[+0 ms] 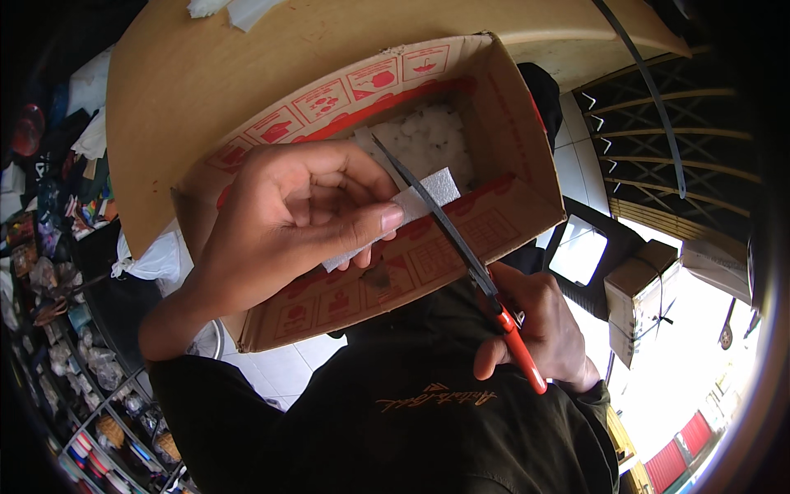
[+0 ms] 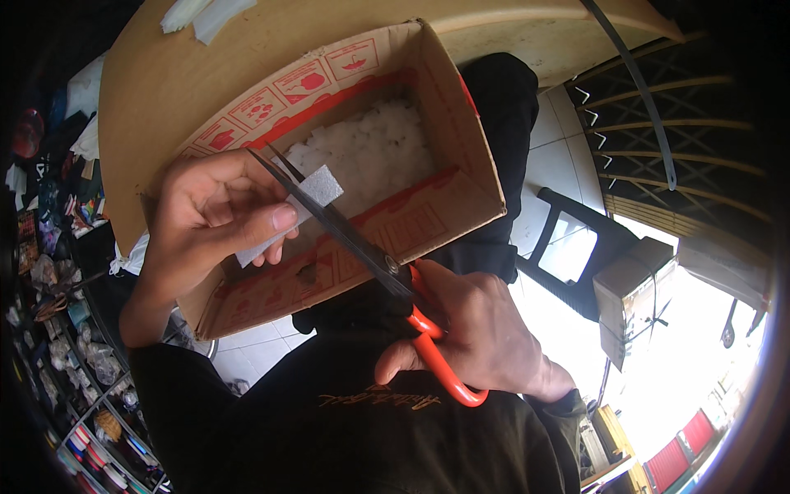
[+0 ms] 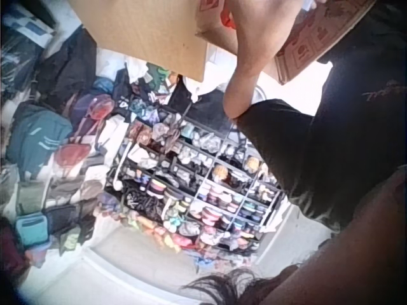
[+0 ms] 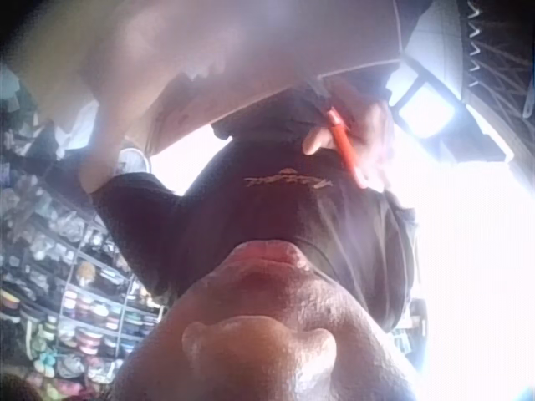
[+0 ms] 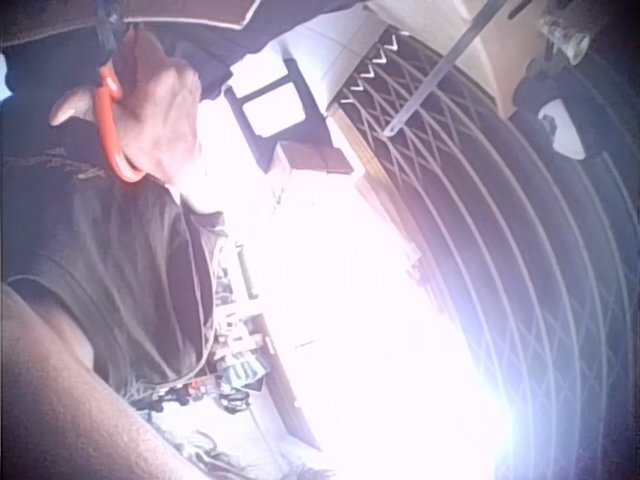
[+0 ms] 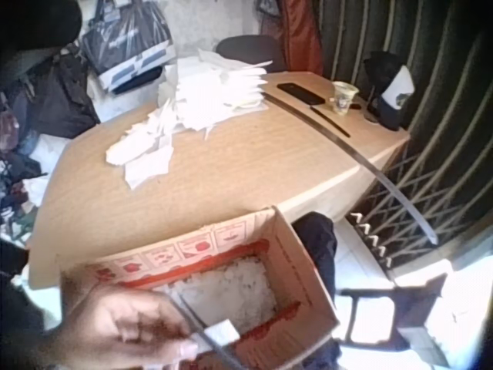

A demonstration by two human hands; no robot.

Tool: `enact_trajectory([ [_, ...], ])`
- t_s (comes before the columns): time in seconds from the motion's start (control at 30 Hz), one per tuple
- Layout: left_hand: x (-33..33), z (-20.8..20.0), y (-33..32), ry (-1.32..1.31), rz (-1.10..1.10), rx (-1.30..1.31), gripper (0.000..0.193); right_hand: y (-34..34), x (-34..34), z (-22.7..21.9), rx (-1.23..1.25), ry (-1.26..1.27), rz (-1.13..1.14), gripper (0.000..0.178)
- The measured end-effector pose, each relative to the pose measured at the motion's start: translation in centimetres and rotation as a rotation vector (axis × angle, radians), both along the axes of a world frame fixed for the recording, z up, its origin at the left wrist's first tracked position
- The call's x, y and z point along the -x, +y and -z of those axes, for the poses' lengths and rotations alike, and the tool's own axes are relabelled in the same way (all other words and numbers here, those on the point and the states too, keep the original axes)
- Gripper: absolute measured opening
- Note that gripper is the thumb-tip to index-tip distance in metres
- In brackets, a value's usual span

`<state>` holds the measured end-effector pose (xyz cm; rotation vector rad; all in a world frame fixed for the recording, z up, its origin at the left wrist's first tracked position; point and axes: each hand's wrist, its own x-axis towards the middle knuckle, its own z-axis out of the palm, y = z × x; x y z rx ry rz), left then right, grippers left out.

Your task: The person cuts strips of white foam with shears, placing the small cut pieces into a cardboard box.

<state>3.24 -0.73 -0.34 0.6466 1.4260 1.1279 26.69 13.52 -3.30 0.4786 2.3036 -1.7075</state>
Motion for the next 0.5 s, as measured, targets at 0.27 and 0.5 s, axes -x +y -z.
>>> enact_trajectory([
  [0.27,0.1,0.2,-0.2,0.049,-0.016,-0.009,0.011,-0.2,-0.8,0.4,0.051,-0.043,0.058,0.063],
  [0.5,-0.1,0.3,-0.4,0.047,-0.073,-0.016,0.016,0.2,-2.4,1.4,0.093,-0.008,-0.034,0.089],
])
